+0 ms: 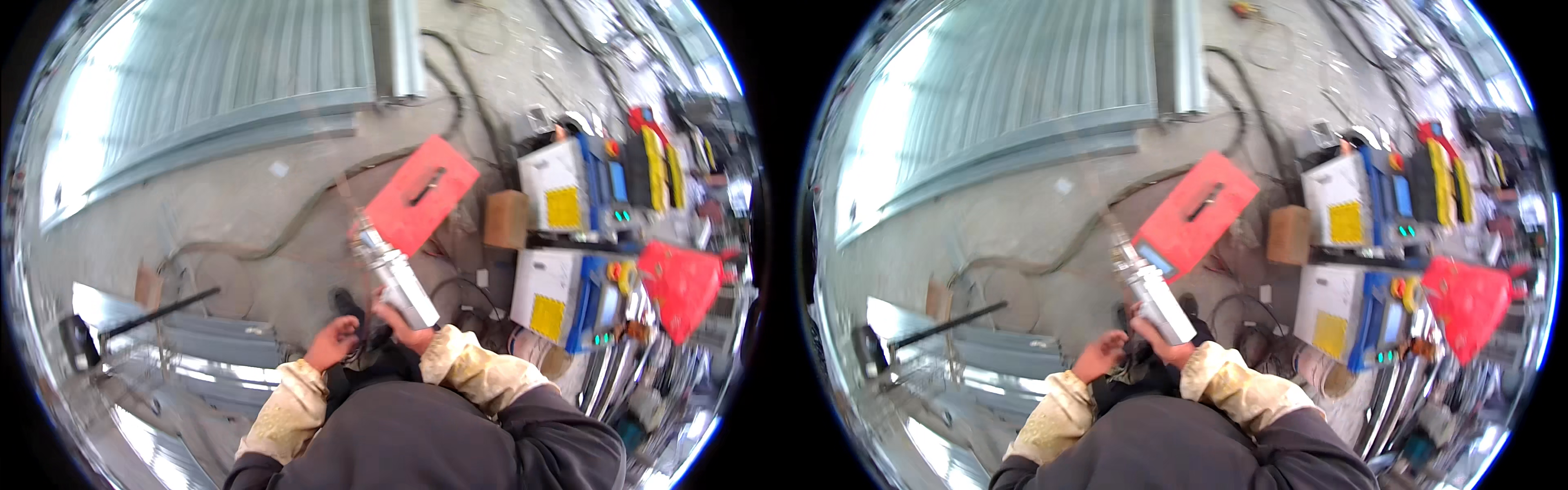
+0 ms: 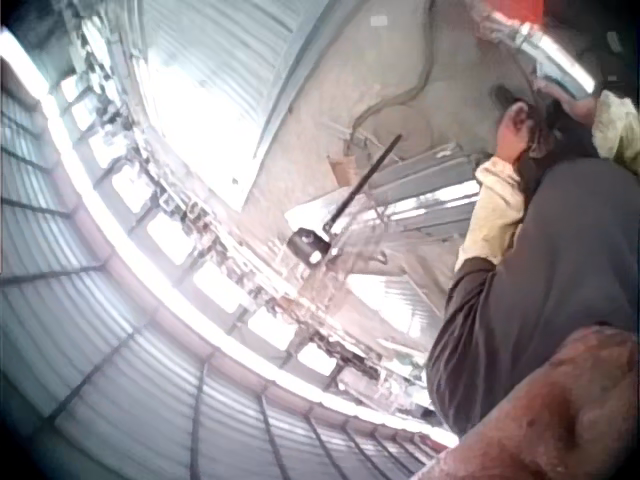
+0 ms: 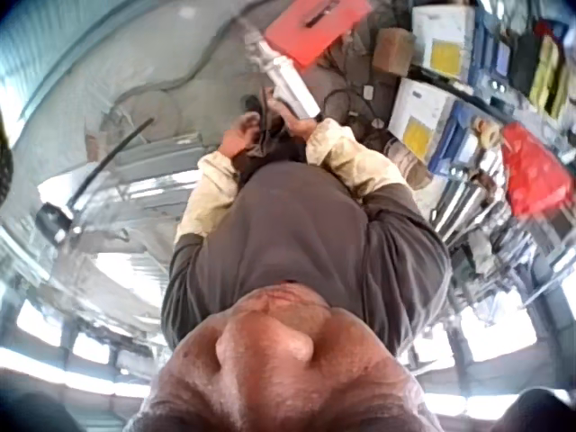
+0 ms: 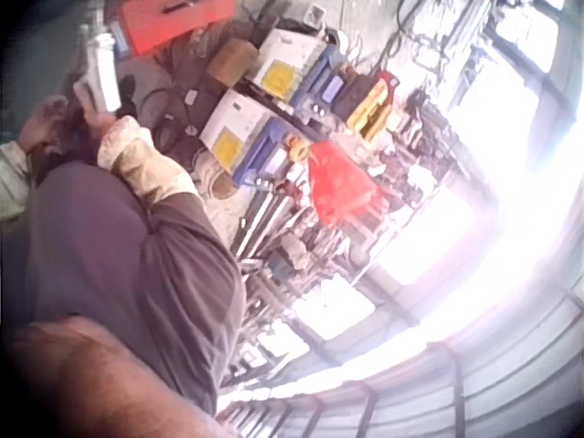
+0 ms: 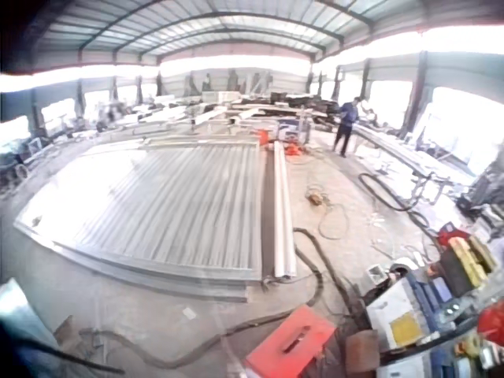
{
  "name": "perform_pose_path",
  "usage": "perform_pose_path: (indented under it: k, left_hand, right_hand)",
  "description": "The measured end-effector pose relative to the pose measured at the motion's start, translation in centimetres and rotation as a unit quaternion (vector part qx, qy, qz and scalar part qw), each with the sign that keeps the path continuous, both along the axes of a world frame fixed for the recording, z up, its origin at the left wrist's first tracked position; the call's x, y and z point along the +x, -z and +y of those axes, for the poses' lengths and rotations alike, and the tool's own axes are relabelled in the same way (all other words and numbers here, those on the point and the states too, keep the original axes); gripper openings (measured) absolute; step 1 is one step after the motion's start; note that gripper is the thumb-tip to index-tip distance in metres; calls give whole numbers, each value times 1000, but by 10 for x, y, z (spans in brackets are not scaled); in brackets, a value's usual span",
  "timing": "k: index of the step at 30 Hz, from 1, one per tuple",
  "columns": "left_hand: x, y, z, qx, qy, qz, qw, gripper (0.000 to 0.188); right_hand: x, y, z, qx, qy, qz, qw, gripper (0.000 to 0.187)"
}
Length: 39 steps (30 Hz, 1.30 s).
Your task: The person kneels and opens a red welding wire feeder, removes an empty copper wire spool, and installs a new spool. They then close the feeder, interact with the touchscreen, and attach a ground clamp to a metal frame.
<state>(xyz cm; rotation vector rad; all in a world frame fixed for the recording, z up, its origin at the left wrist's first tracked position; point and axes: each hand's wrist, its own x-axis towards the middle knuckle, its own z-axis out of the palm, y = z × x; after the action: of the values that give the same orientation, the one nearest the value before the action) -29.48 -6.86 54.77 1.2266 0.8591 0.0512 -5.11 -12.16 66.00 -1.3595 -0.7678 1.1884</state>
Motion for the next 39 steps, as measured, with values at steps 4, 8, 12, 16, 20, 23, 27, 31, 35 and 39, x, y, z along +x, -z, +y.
perform_pose_path:
  k: [4, 8, 12, 16, 20, 23, 27, 31, 35, 39]
  left_hand:
    - [86, -109, 49, 74, -212, -129, 966, 37]
    - [121, -154, 80, 66, -229, -168, 957, 51]
    - [134, -154, 82, 85, -193, -164, 964, 55]
    - [93, -87, 80, 292, 10, -61, 954, 61]
    - [40, -6, 75, 65, 149, -53, 985, 43]
    - [61, -22, 58, 67, 190, -6, 980, 39]
    - [79, 18, 65, 128, 86, 31, 988, 26]
    - [126, 41, 76, 113, -3, 135, 984, 18]
    - [181, 89, 91, 115, -73, 185, 973, 23]
    - [255, 161, 99, 98, -133, 235, 958, 28]
  right_hand:
    - [-18, 26, -25, 48, -18, 4, 999, 35]
    - [-19, -5, -15, 120, 3, 37, 992, 44]
    - [-30, -2, -14, 129, 39, 57, 989, 48]
    - [-42, 17, 4, 140, 155, 48, 977, 48]
    - [-43, 44, 31, 129, 198, -4, 972, 48]
    - [-39, 47, 43, 120, 222, 50, 966, 48]
    - [-5, 64, 49, 51, 193, 22, 980, 62]
    - [87, 104, 21, -139, -24, -114, 983, 54]
    - [202, 180, -32, -223, 59, -75, 970, 54]
    - [345, 281, -71, -335, 206, -111, 913, 41]
